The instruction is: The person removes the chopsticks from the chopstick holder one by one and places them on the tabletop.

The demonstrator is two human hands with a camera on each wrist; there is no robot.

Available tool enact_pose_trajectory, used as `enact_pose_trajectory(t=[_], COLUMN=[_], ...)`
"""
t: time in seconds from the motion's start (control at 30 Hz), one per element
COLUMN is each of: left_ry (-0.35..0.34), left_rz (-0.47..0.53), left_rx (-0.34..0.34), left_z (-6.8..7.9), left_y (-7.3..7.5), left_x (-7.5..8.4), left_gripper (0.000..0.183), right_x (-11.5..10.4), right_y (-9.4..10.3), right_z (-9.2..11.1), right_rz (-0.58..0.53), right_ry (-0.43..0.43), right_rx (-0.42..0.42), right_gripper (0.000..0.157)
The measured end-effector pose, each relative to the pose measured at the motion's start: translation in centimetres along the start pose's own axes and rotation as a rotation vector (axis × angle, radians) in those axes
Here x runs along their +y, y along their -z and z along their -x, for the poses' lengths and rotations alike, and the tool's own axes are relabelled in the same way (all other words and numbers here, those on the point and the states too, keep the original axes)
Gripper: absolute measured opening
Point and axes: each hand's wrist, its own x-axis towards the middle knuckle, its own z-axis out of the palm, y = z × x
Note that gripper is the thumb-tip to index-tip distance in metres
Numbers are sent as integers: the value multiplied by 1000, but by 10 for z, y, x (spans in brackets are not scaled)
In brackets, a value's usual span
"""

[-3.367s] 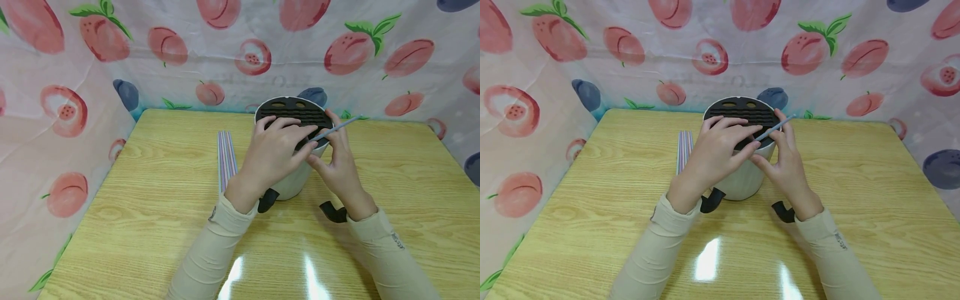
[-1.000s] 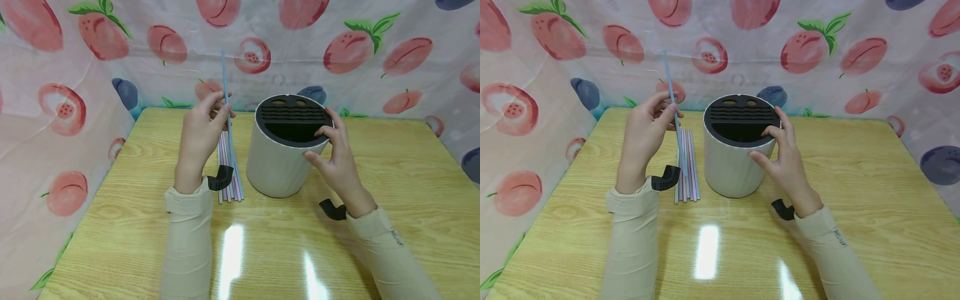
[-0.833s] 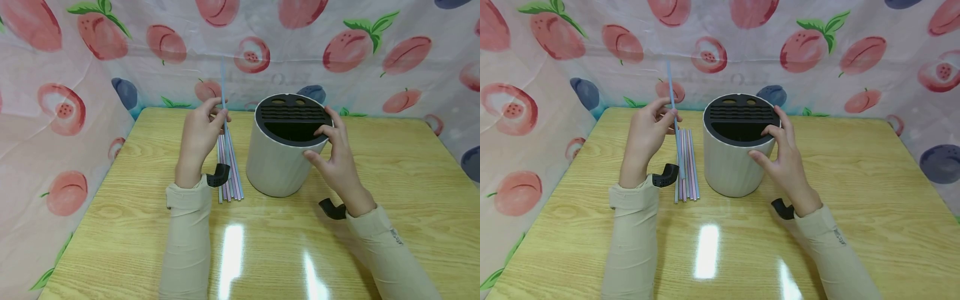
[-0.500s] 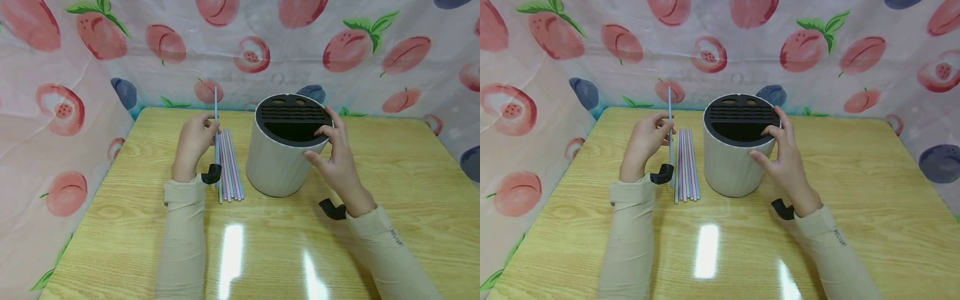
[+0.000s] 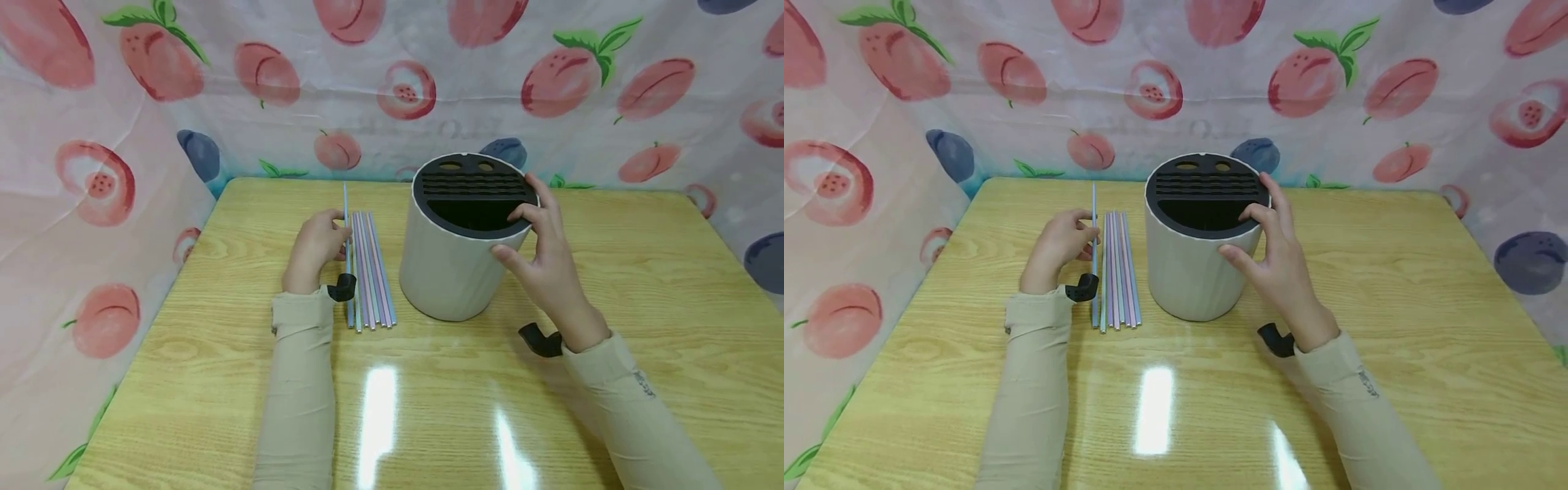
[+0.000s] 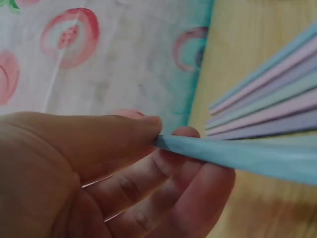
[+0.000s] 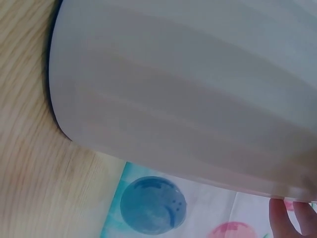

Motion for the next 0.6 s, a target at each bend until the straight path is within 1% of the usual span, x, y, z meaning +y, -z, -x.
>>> enact_pose_trajectory(t=[0.07,0.17,0.27,0.37,0.47,0.6], left_ry=[16,35,47,56,55,45], left_rz=[-5,-38,-70,-64,-85,-132], left_rx=[-23,-34,-29,-27,-24,-6], left_z=[-4,-8,-11,-14,-17,-18], left_y=[-3,-9,-12,-13,-13,-12], left_x=[-4,-11,-17,-23,-27,-31], left_gripper=[47,48,48,48,47,46], right_x=[1,2,2,2,3,13], right_y=[0,0,-1,-3,-6,-9], right_z=[1,2,2,0,-2,-5], right_rz=[-2,-3,0,-3,-3,15], right_ry=[-7,-7,1,10,7,0], right_rx=[1,0,-1,-4,-8,-16], right_gripper=[52,52,53,53,52,51])
